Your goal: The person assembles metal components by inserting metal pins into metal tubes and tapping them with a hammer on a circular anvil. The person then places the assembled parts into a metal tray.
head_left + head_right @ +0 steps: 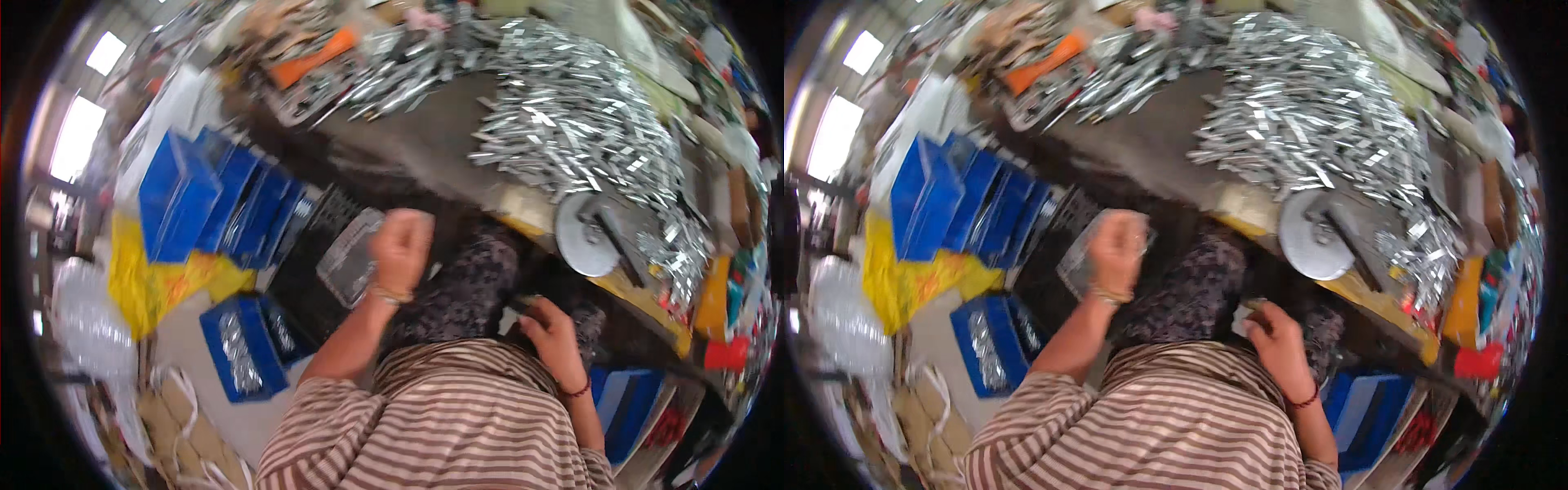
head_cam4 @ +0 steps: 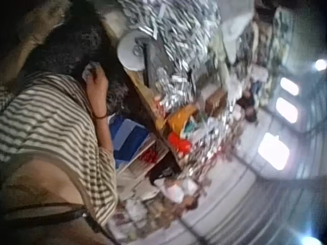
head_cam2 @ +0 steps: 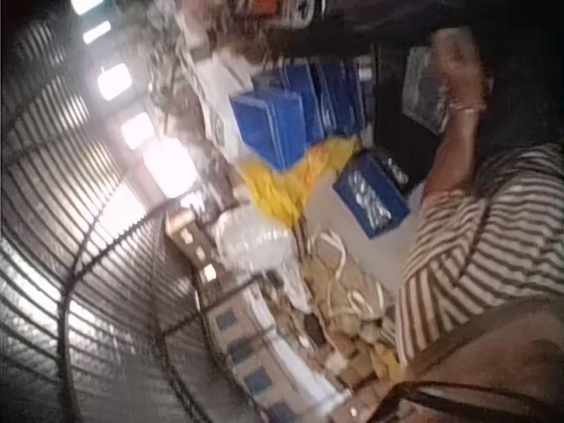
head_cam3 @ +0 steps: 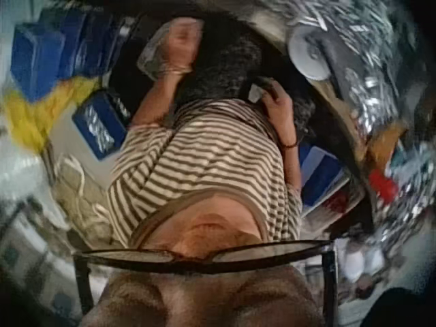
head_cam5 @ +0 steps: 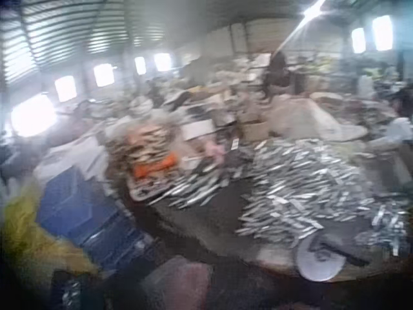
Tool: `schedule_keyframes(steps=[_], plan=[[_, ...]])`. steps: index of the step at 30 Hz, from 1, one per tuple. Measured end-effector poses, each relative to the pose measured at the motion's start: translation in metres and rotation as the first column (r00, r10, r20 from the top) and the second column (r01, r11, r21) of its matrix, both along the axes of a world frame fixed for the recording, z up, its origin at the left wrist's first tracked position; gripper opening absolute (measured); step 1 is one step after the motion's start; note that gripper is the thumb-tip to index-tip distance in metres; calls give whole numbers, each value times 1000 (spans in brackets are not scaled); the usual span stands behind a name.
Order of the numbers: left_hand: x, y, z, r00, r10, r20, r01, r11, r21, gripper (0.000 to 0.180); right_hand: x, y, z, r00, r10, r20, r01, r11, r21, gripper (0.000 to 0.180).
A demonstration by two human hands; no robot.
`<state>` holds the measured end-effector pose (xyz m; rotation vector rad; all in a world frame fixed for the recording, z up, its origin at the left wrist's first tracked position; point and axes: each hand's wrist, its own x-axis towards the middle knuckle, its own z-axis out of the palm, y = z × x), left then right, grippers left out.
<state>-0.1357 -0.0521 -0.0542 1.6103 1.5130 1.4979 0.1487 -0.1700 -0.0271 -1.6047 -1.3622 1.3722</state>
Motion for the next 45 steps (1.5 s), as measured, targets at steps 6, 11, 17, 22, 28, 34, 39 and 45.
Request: schedule_keyframes(steps=[6,11,17,22,28,34,39,45], plan=[[72,-31,7,929,-365,-66,370,922,112,13,-10,6,-2,998,59,-12,-60,997,-55,21],[86,-36,10,893,-448,-32,449,891,69,10,-10,11,-10,997,74,-21,-74,996,-41,22],[86,-20,27,910,-406,-77,413,885,213,12,-9,9,-5,991,81,107,-92,990,109,30],[70,24,59,919,-99,-380,206,945,252,13,-7,11,7,992,71,103,-78,995,65,31],[80,73,73,821,-233,-521,349,927,135,15,0,3,11,995,47,84,-57,992,116,30],[89,97,71,633,-292,-717,466,883,51,18,9,-3,-3,977,35,209,-102,944,315,29],[81,98,76,595,-393,-702,538,843,-16,19,33,-12,44,966,-73,249,-23,932,363,27],[95,97,78,627,-405,-666,569,821,36,16,112,-8,62,600,-619,506,106,689,717,8]])
